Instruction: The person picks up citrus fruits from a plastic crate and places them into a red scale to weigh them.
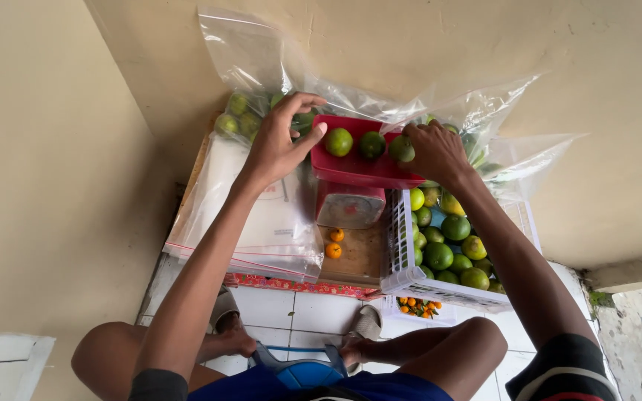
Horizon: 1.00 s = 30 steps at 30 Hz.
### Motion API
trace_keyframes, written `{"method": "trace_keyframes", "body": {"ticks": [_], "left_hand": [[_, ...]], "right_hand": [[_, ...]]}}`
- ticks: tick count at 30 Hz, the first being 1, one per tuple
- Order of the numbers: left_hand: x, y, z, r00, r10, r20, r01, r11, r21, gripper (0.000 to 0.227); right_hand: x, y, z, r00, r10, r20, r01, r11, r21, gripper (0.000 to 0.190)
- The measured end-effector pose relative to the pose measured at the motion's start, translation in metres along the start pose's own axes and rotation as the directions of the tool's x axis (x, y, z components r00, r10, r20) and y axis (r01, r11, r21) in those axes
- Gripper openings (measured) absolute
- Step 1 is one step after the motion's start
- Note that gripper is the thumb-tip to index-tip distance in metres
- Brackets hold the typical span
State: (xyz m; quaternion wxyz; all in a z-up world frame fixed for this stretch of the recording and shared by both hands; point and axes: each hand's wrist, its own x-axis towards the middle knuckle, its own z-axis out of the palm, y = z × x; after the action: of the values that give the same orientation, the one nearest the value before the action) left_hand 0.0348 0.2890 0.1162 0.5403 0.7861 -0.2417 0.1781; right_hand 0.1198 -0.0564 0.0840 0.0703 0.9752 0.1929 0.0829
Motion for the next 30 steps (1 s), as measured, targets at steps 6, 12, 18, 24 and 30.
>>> {"method": "trace_keyframes", "body": {"ticks": [6, 12, 18, 24, 30], "left_hand": [[0.0, -0.006, -0.003, 0.999, 0.036, -0.01, -0.037, 0.997, -0.063, 0.037], [-0.002, -0.002, -0.003, 0.997, 0.082, -0.004, -0.081, 0.989, -0.127, 0.036], [-0.003, 0.001, 0.006, 0.992, 0.122, -0.005, -0.122, 0.982, -0.141, 0.034], [0.002, 0.014, 0.019, 0.992, 0.109, 0.069, -0.101, 0.988, -0.116, 0.035], [0.013, 0.036, 0.06, 0.976, 0.177, 0.125, -0.158, 0.976, -0.151, 0.03]], "right_hand": [[0.013, -0.003, 0.006, 0.999, -0.05, -0.01, 0.049, 0.99, -0.13, 0.069], [0.0, -0.02, -0.005, 0.999, -0.035, 0.004, 0.035, 0.991, -0.13, 0.052], [-0.007, -0.021, -0.002, 0.989, -0.077, -0.126, 0.058, 0.987, -0.148, 0.051], [-0.021, -0.008, -0.017, 0.986, -0.045, -0.159, 0.025, 0.992, -0.126, 0.037], [-0.072, 0.013, -0.05, 0.96, -0.022, -0.28, 0.004, 0.998, -0.065, 0.021]]}}
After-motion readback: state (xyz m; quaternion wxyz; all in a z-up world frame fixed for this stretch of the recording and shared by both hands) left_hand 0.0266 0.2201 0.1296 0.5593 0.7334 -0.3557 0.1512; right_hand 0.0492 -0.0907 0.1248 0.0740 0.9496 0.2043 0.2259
